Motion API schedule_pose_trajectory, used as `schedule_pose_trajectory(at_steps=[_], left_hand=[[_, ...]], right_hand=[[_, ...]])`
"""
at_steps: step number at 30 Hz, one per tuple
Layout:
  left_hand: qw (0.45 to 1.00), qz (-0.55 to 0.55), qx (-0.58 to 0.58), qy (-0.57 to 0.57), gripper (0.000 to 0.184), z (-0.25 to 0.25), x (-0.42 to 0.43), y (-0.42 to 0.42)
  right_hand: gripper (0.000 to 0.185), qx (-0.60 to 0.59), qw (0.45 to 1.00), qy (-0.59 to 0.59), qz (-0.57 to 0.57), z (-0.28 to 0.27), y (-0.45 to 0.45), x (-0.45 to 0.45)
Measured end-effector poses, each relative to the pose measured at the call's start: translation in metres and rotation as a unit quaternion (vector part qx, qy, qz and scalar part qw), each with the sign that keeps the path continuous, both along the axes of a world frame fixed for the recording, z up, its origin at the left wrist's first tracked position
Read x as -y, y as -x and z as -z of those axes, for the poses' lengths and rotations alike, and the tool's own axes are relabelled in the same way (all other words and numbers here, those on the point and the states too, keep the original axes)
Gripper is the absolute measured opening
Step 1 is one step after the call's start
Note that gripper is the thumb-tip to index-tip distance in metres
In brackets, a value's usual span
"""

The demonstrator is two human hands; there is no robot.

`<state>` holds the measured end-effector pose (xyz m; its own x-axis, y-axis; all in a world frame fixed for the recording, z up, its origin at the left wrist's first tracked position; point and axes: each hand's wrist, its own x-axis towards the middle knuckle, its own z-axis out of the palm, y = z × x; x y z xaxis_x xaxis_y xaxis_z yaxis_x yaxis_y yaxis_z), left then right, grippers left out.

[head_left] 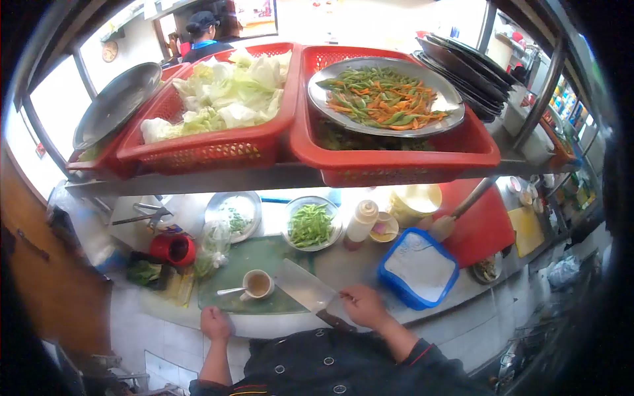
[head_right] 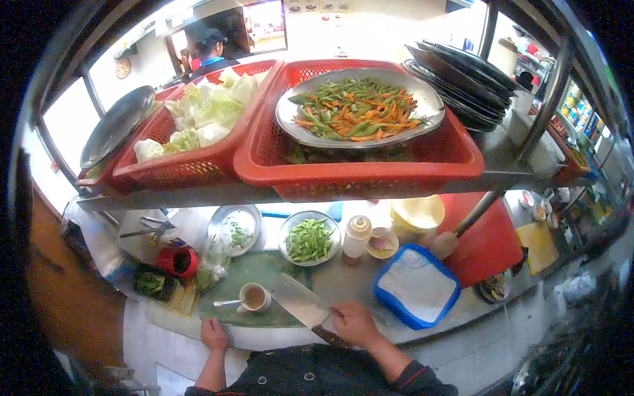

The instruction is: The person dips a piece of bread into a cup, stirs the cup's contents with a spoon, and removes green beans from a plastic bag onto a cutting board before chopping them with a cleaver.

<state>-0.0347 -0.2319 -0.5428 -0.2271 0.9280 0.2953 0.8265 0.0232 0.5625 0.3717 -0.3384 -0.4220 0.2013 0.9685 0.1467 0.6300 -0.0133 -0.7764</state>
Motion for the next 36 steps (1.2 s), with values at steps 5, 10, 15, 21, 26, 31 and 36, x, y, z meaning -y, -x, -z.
schedule_pose_trajectory(at_steps=[5, 10, 15, 21, 26, 31, 36], left_hand=[[0.997, 0.017, 0.077, 0.004, 0.023, 0.002, 0.003, 0.005], [0.973, 0.071, 0.197, 0.100, 0.029, -0.024, 0.016, -0.034], [0.946, 0.096, 0.256, 0.174, 0.040, -0.043, 0.001, -0.064], [0.962, 0.141, 0.173, 0.154, 0.037, -0.052, -0.010, -0.078], [0.964, 0.132, 0.132, 0.187, 0.042, -0.057, -0.014, -0.082], [0.960, 0.157, 0.010, 0.232, 0.048, -0.053, -0.031, -0.082], [0.952, 0.122, -0.029, 0.279, 0.043, -0.068, -0.036, -0.092]], right_hand=[[0.025, -0.054, 0.997, 0.062, 0.002, -0.005, 0.001, -0.003], [0.021, -0.025, 0.999, 0.042, 0.007, 0.013, -0.012, -0.007], [0.020, -0.021, 1.000, 0.005, -0.007, 0.011, -0.017, -0.016], [0.020, 0.011, 0.999, 0.020, -0.029, -0.022, -0.011, -0.020], [0.021, -0.010, 0.953, -0.170, -0.249, -0.143, 0.018, -0.033], [0.039, 0.019, 0.760, -0.353, -0.545, -0.243, 0.058, -0.045], [0.015, -0.053, 0.676, -0.580, -0.451, -0.266, 0.092, -0.057]])
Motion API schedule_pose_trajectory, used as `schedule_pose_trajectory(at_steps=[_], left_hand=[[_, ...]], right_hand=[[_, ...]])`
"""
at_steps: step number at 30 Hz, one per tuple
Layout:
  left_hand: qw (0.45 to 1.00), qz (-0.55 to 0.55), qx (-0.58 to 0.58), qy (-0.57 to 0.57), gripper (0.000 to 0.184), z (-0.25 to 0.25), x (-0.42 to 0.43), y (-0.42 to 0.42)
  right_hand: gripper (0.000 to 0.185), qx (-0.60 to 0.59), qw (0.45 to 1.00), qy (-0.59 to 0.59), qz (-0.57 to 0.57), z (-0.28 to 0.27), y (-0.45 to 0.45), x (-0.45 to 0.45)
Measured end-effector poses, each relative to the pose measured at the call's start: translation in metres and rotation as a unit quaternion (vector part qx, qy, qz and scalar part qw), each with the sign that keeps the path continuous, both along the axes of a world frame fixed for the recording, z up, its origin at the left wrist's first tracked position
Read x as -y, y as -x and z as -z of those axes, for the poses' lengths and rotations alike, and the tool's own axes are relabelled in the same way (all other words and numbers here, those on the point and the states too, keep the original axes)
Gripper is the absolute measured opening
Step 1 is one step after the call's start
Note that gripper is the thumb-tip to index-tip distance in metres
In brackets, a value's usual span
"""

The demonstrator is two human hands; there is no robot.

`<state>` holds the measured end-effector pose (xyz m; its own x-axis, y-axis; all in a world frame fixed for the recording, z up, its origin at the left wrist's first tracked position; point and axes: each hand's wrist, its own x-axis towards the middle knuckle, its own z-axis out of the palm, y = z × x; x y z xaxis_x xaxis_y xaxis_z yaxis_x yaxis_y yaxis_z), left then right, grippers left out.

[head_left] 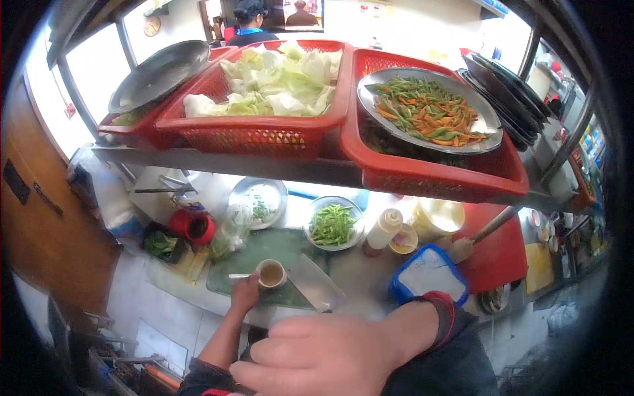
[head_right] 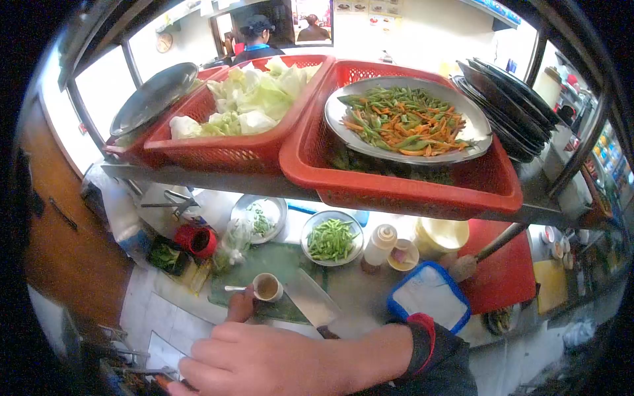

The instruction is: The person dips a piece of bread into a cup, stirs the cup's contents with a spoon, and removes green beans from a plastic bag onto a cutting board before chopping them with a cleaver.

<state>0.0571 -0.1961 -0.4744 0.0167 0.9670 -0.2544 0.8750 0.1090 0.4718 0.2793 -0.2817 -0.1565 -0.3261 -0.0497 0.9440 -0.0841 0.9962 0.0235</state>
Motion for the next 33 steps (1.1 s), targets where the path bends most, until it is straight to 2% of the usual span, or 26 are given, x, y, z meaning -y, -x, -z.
schedule_pose_trajectory(at_steps=[2, 4, 5, 7, 8, 10, 11, 13, 17, 19, 20, 22, 23, 24, 25, 26, 28, 30, 31, 33], left_hand=[[0.999, 0.018, 0.020, -0.026, 0.044, -0.003, 0.001, 0.000], [0.994, 0.036, 0.047, -0.095, 0.050, 0.011, 0.003, 0.002], [0.994, 0.040, 0.048, -0.092, 0.050, 0.020, 0.000, 0.003], [0.995, 0.033, 0.063, -0.075, 0.055, 0.029, -0.003, 0.004], [0.995, 0.034, 0.063, -0.071, 0.055, 0.034, -0.001, 0.005], [0.987, 0.010, 0.113, -0.110, 0.055, 0.026, 0.002, 0.002], [0.987, 0.009, 0.114, -0.111, 0.055, 0.023, 0.003, 0.000], [0.991, -0.028, 0.111, -0.064, 0.055, 0.016, 0.003, -0.002], [0.985, 0.003, 0.126, -0.118, 0.051, 0.006, 0.006, 0.006], [0.974, 0.019, 0.127, -0.185, 0.048, -0.011, 0.007, 0.008], [0.976, 0.053, 0.092, -0.189, 0.051, -0.025, 0.006, 0.012], [0.978, 0.034, 0.103, -0.176, 0.051, -0.062, 0.010, 0.015], [0.980, 0.019, 0.115, -0.163, 0.050, -0.081, 0.012, 0.016], [0.980, 0.008, 0.113, -0.166, 0.050, -0.100, 0.015, 0.016], [0.965, 0.012, 0.153, -0.211, 0.046, -0.119, 0.018, 0.014], [0.947, 0.017, 0.193, -0.257, 0.043, -0.137, 0.021, 0.013], [0.943, -0.006, 0.233, -0.238, 0.038, -0.171, 0.026, 0.012], [0.928, -0.019, 0.299, -0.221, 0.026, -0.201, 0.032, 0.014], [0.928, -0.025, 0.299, -0.223, 0.026, -0.214, 0.034, 0.015], [0.903, 0.039, 0.283, -0.322, 0.021, -0.238, 0.036, 0.016]], right_hand=[[0.016, 0.007, 1.000, -0.012, 0.011, 0.002, -0.002, 0.002], [0.030, 0.127, 0.978, 0.165, 0.005, -0.002, -0.010, 0.008], [0.030, 0.127, 0.977, 0.168, 0.009, -0.001, -0.010, 0.007], [0.024, 0.001, 0.998, 0.027, 0.057, -0.001, -0.009, 0.001], [0.024, 0.001, 0.998, 0.030, 0.058, -0.005, -0.018, -0.002], [0.042, 0.241, 0.956, 0.161, 0.047, -0.014, -0.044, -0.004], [0.042, 0.243, 0.956, 0.160, 0.046, -0.009, -0.047, -0.005], [0.040, 0.177, 0.952, 0.230, 0.096, 0.015, -0.052, -0.009], [0.034, 0.149, 0.929, 0.299, 0.163, 0.061, -0.063, -0.005], [0.027, 0.128, 0.883, 0.385, 0.236, 0.082, -0.068, 0.000], [0.027, 0.130, 0.884, 0.384, 0.233, 0.090, -0.072, 0.005], [0.025, 0.134, 0.818, 0.462, 0.316, 0.104, -0.080, 0.013], [0.025, 0.138, 0.822, 0.459, 0.307, 0.107, -0.083, 0.016], [0.025, 0.124, 0.794, 0.506, 0.313, 0.111, -0.085, 0.020], [0.025, 0.111, 0.763, 0.552, 0.318, 0.115, -0.087, 0.024], [0.025, 0.118, 0.766, 0.550, 0.310, 0.123, -0.090, 0.029], [0.024, 0.083, 0.706, 0.604, 0.361, 0.147, -0.095, 0.034], [0.024, 0.078, 0.709, 0.602, 0.359, 0.161, -0.098, 0.038], [0.024, 0.064, 0.705, 0.605, 0.364, 0.168, -0.099, 0.040], [0.024, 0.087, 0.705, 0.603, 0.364, 0.181, -0.104, 0.041]])
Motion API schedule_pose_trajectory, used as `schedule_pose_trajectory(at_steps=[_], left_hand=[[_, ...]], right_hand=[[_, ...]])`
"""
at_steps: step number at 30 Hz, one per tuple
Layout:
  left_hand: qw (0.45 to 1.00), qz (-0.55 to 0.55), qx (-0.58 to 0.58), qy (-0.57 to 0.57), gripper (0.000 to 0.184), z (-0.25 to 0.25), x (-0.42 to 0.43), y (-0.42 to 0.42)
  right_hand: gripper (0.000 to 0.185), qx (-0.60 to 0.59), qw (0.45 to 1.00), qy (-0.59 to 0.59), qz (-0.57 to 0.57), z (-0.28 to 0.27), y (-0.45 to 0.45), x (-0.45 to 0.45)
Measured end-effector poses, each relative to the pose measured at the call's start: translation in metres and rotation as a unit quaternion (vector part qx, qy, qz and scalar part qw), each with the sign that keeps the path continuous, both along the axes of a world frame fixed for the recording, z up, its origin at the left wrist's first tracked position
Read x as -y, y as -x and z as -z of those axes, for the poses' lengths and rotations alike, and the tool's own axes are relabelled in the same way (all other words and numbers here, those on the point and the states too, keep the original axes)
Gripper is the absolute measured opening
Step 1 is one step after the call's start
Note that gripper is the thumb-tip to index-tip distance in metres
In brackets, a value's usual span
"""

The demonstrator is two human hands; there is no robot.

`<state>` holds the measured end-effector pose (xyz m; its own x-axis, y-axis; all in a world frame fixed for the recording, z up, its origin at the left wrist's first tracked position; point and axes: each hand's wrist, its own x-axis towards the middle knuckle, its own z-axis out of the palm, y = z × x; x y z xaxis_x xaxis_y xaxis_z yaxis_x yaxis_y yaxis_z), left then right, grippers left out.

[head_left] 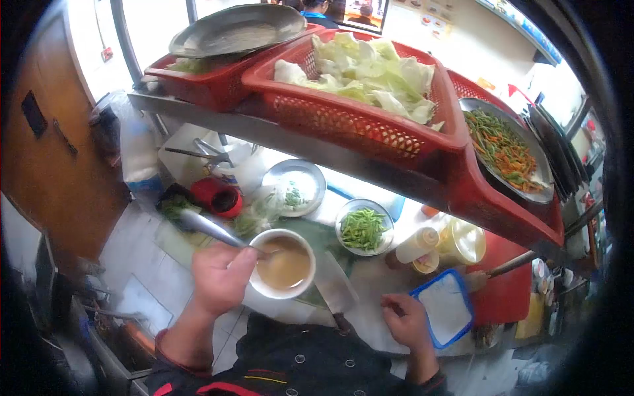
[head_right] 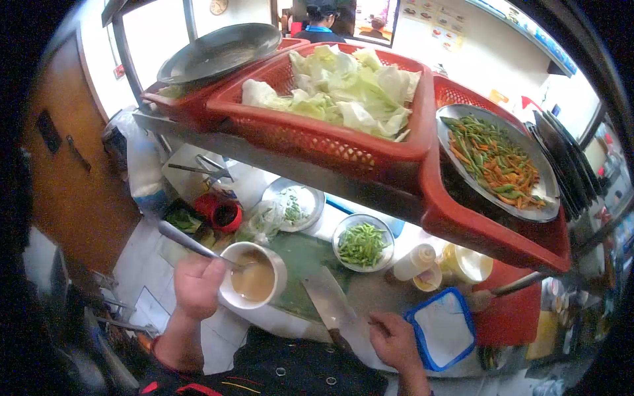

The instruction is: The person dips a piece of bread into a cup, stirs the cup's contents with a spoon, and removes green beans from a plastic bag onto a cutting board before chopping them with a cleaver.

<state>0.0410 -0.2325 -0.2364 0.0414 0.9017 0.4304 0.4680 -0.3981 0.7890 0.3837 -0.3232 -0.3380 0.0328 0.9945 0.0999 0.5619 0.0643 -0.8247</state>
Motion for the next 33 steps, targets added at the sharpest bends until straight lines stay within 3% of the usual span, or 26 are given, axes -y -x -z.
schedule_pose_trajectory(at_steps=[4, 5, 7, 11, 14, 17, 18, 20, 21, 24, 28, 30, 31, 32, 33], left_hand=[[0.998, 0.014, 0.061, 0.022, 0.018, -0.046, 0.015, -0.004], [0.998, 0.011, 0.063, 0.031, 0.018, -0.057, 0.016, -0.005], [0.992, 0.064, 0.059, -0.088, 0.020, -0.073, 0.020, -0.005], [0.991, 0.029, 0.117, -0.054, 0.030, -0.081, 0.033, -0.011], [0.986, 0.064, 0.120, -0.097, 0.031, -0.085, 0.036, -0.013], [0.974, 0.163, 0.036, -0.153, 0.031, -0.092, 0.028, -0.007], [0.967, 0.192, 0.018, -0.164, 0.030, -0.093, 0.025, -0.004], [0.952, 0.247, -0.016, -0.179, 0.028, -0.094, 0.022, 0.001], [0.945, 0.269, -0.031, -0.183, 0.027, -0.093, 0.021, 0.004], [0.932, 0.303, -0.056, -0.190, 0.025, -0.095, 0.022, 0.011], [0.950, 0.281, -0.063, -0.123, 0.027, -0.111, 0.022, 0.009], [0.820, 0.569, 0.034, 0.055, 0.038, -0.108, 0.005, 0.015], [0.871, 0.478, 0.108, -0.018, 0.045, -0.103, 0.018, -0.003], [0.871, 0.478, 0.108, -0.019, 0.045, -0.107, 0.018, 0.000], [0.898, 0.428, 0.027, -0.097, 0.045, -0.111, 0.018, 0.005]], right_hand=[[0.023, 0.100, 0.994, 0.024, -0.020, 0.000, 0.000, 0.001], [0.023, 0.101, 0.994, 0.033, -0.024, 0.001, 0.000, 0.001], [0.023, 0.074, 0.997, 0.005, -0.015, 0.005, 0.005, -0.001], [0.024, 0.043, 0.997, 0.070, -0.003, -0.002, 0.009, -0.002], [0.025, 0.079, 0.994, 0.011, -0.074, 0.009, 0.002, -0.002], [0.025, -0.043, 0.997, 0.057, -0.001, 0.010, 0.006, 0.003], [0.025, -0.044, 0.997, 0.060, 0.001, 0.008, 0.006, 0.003], [0.024, 0.083, 0.995, 0.041, -0.042, 0.001, 0.005, -0.001], [0.023, -0.034, 0.998, 0.055, -0.004, 0.008, 0.011, -0.002], [0.023, 0.035, 0.998, 0.039, -0.039, -0.002, 0.008, -0.002], [0.024, 0.020, 0.997, 0.064, -0.039, -0.005, 0.009, -0.003], [0.024, 0.021, 0.997, 0.071, -0.036, -0.008, 0.010, -0.003], [0.023, 0.023, 0.996, 0.075, -0.035, -0.009, 0.010, -0.004], [0.023, 0.024, 0.996, 0.075, -0.035, -0.008, 0.010, -0.004], [0.023, 0.023, 0.997, 0.060, -0.036, -0.007, 0.009, -0.004]])
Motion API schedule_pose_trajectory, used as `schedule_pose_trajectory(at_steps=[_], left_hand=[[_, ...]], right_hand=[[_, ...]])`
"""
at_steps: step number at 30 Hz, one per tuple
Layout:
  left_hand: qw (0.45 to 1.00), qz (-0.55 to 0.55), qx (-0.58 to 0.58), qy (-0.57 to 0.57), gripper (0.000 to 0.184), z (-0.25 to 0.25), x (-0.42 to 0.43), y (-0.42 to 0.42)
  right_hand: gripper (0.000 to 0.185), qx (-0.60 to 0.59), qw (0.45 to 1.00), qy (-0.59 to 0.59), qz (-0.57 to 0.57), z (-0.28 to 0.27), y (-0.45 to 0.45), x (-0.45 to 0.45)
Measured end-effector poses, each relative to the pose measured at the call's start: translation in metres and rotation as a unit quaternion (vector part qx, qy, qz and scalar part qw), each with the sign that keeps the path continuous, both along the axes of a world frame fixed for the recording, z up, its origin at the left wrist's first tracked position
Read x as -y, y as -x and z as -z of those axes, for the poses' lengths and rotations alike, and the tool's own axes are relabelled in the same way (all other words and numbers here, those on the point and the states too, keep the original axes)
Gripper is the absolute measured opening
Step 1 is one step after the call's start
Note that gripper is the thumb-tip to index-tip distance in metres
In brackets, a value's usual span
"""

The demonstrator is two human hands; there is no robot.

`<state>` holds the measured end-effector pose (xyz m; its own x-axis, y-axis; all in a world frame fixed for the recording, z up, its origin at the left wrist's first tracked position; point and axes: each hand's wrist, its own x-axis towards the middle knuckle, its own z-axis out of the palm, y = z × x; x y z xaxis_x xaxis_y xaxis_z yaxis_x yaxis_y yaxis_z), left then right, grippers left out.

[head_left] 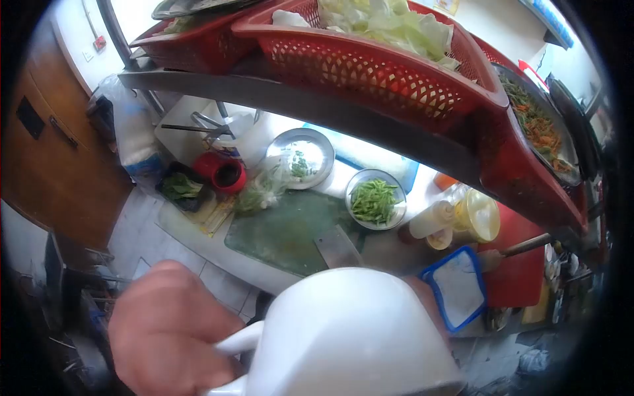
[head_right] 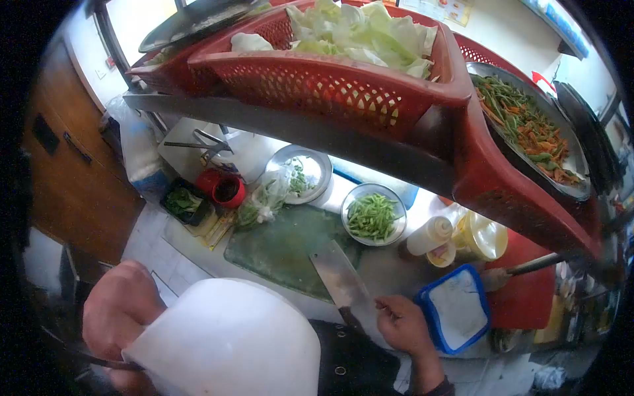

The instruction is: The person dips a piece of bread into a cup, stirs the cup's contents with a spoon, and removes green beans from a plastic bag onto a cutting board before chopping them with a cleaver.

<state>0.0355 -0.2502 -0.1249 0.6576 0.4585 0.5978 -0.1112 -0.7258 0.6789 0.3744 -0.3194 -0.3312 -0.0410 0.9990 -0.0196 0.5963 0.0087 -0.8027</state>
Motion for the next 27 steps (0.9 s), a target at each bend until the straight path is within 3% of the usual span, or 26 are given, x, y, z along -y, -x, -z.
schedule_pose_trajectory(at_steps=[1, 2, 15, 25, 26, 27], left_hand=[[0.992, -0.067, -0.035, -0.101, 0.046, -0.003, 0.000, 0.003], [0.987, -0.089, -0.048, -0.127, 0.046, -0.003, 0.002, 0.003], [0.985, -0.092, -0.065, -0.132, 0.048, -0.009, 0.012, -0.004], [0.967, -0.216, 0.029, -0.132, 0.050, -0.001, 0.033, -0.020], [0.967, -0.216, 0.030, -0.132, 0.050, -0.012, 0.023, -0.013], [0.990, -0.034, -0.124, -0.055, 0.051, -0.032, 0.004, 0.001]], right_hand=[[0.023, -0.002, 1.000, -0.015, -0.001, 0.001, -0.001, 0.000], [0.023, -0.001, 1.000, -0.017, -0.001, 0.000, -0.001, 0.000], [0.025, 0.024, 0.999, 0.000, -0.025, -0.003, -0.002, -0.002], [0.026, 0.023, 0.999, 0.021, -0.034, -0.012, -0.002, -0.002], [0.026, 0.023, 0.999, 0.021, -0.034, -0.011, -0.002, -0.002], [0.025, 0.027, 0.999, 0.015, -0.032, -0.008, -0.003, -0.001]])
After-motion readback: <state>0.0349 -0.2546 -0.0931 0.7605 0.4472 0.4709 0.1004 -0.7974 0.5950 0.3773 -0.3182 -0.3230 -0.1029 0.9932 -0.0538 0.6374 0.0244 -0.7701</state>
